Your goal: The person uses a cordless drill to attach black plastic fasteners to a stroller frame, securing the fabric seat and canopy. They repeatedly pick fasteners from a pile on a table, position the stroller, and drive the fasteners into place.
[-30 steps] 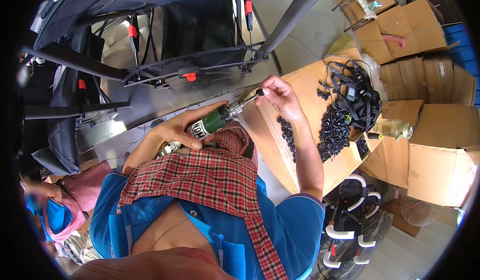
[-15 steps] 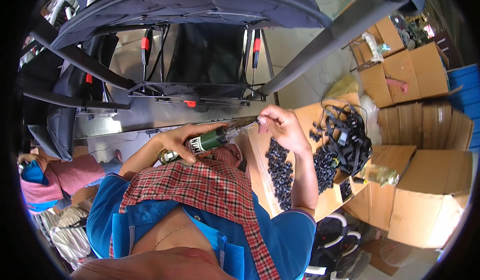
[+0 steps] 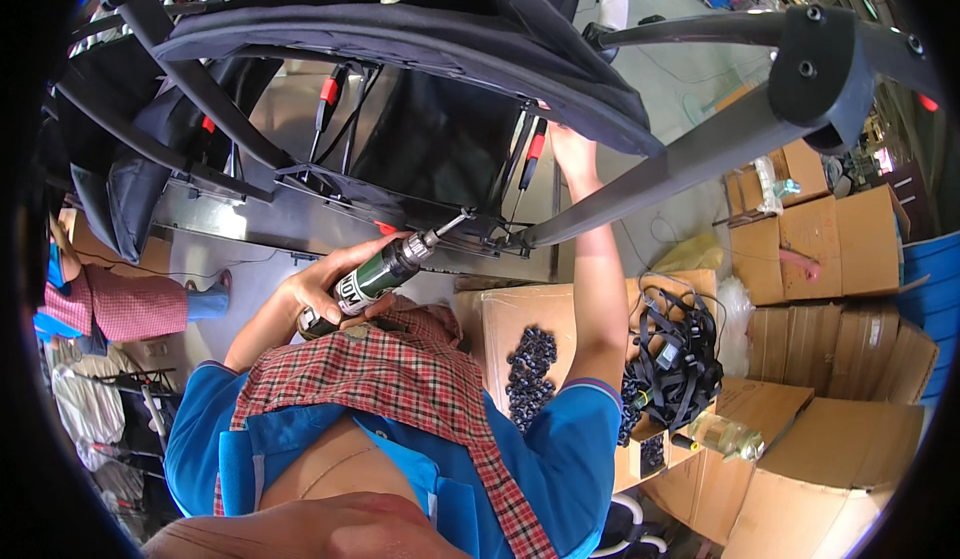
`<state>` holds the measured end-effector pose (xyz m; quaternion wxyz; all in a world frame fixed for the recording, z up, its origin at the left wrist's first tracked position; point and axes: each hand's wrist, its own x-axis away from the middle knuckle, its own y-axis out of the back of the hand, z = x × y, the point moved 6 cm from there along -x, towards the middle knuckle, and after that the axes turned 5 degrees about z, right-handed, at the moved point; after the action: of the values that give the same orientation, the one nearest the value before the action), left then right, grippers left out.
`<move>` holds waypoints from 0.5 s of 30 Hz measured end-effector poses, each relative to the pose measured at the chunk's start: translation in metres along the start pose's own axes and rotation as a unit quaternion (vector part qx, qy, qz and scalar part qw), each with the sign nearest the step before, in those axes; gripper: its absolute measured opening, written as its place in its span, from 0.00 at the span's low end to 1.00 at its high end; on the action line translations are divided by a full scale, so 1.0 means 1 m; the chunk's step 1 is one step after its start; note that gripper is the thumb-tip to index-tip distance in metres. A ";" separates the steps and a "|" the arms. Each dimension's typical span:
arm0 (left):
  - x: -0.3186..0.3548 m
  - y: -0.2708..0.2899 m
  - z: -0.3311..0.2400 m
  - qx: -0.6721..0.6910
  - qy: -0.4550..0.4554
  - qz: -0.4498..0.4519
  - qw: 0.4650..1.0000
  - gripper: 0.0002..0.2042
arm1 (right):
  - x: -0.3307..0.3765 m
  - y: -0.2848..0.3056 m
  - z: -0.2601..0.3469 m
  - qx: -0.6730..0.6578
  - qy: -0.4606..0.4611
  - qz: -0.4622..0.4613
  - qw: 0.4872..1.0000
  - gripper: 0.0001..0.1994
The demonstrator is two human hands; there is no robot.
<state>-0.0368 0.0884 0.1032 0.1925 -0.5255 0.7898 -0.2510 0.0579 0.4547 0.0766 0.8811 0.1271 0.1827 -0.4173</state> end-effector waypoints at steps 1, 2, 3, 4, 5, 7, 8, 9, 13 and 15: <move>0.003 0.002 0.003 0.002 -0.007 -0.004 1.000 0.59 | -0.010 0.000 -0.009 -0.045 0.012 0.009 0.999 0.12; 0.006 0.004 0.005 0.003 -0.014 -0.006 1.000 0.59 | -0.016 0.002 -0.013 0.041 0.042 0.009 0.998 0.13; 0.007 0.006 0.008 0.014 -0.018 -0.013 1.000 0.58 | -0.021 0.003 -0.018 0.129 0.071 0.004 0.989 0.13; 0.008 0.007 0.011 0.025 -0.021 -0.016 0.999 0.58 | -0.025 0.007 -0.021 0.215 0.099 -0.010 0.972 0.14; 0.005 0.003 0.013 0.036 -0.019 -0.009 0.999 0.58 | -0.025 0.029 -0.038 0.285 0.118 -0.024 0.951 0.14; 0.009 0.006 0.014 0.042 -0.032 -0.029 0.998 0.57 | -0.015 0.010 -0.011 0.384 0.134 0.002 0.913 0.11; 0.010 0.006 0.013 0.045 -0.028 -0.029 0.998 0.57 | -0.007 0.005 0.008 0.434 0.144 0.009 0.889 0.10; 0.013 0.009 0.013 0.046 -0.039 -0.040 0.997 0.57 | 0.002 -0.002 0.035 0.454 0.155 0.027 0.877 0.09; 0.014 0.012 0.011 0.056 -0.048 -0.052 0.996 0.56 | 0.041 -0.025 0.071 0.500 0.212 0.047 0.838 0.08; 0.012 0.015 0.011 0.046 -0.045 -0.057 0.996 0.55 | 0.037 -0.023 0.062 0.475 0.171 0.060 0.861 0.09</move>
<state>-0.0457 0.0796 0.0847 0.2371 -0.5708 0.7369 -0.2736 0.0752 0.3919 0.1149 0.6923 0.6099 0.1025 -0.3718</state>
